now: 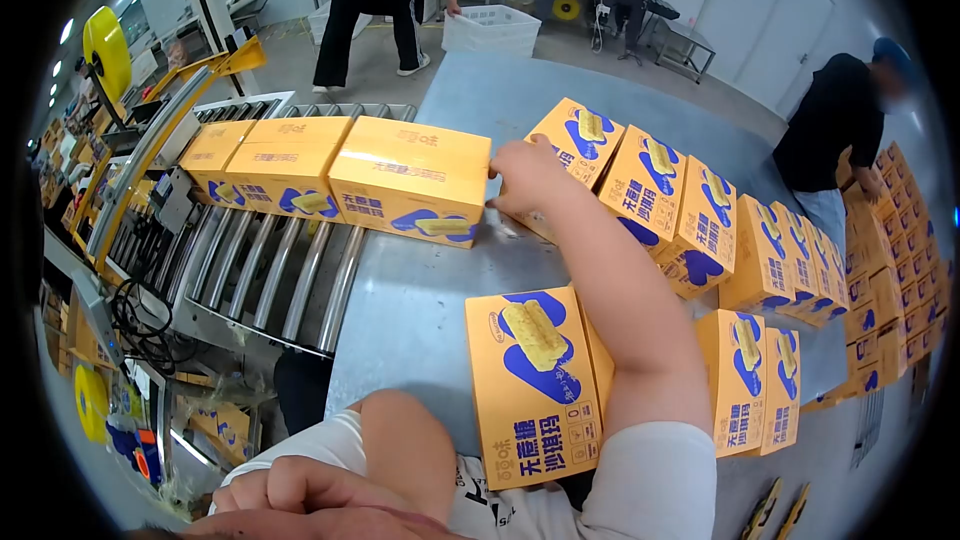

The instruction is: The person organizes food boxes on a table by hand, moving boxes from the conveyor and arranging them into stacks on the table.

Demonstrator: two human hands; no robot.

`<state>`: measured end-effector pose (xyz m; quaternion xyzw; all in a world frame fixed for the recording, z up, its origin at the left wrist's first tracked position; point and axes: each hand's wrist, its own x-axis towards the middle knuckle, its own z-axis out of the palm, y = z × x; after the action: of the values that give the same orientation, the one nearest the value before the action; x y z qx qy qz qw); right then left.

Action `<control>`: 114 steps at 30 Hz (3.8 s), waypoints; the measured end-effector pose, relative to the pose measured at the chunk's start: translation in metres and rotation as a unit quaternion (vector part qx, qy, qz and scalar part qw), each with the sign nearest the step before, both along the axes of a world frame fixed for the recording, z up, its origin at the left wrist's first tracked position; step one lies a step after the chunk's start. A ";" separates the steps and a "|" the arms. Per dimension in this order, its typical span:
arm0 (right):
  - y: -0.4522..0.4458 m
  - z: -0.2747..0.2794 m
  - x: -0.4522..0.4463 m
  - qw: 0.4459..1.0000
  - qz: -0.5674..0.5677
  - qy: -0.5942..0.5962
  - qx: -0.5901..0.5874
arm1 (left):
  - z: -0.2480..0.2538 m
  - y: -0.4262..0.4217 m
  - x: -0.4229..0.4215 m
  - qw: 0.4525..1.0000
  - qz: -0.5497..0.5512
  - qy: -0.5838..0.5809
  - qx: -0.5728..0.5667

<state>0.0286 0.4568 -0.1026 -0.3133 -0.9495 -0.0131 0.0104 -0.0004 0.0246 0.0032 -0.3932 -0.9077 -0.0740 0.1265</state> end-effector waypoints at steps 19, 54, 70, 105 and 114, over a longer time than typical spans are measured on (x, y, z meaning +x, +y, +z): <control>0.008 0.008 0.027 0.997 0.020 0.051 -0.062 | -0.029 -0.007 0.007 0.999 -0.002 0.023 0.042; 0.002 -0.001 0.005 0.966 0.136 0.220 -0.007 | 0.023 0.014 0.003 0.986 0.024 0.110 0.125; 0.006 0.006 0.029 0.977 0.125 0.171 0.026 | 0.026 0.015 0.008 0.988 0.065 0.056 -0.125; -0.054 0.016 -0.019 0.982 0.155 0.102 0.016 | 0.002 0.017 0.006 0.993 0.037 0.037 0.108; -0.068 0.013 -0.025 0.983 0.144 0.088 0.075 | 0.011 0.023 0.001 0.981 0.064 0.072 0.170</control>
<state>0.0039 0.3884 -0.0892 -0.1711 -0.9764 -0.0552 0.1196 0.0004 0.0474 0.0141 -0.3114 -0.8937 -0.1904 0.2610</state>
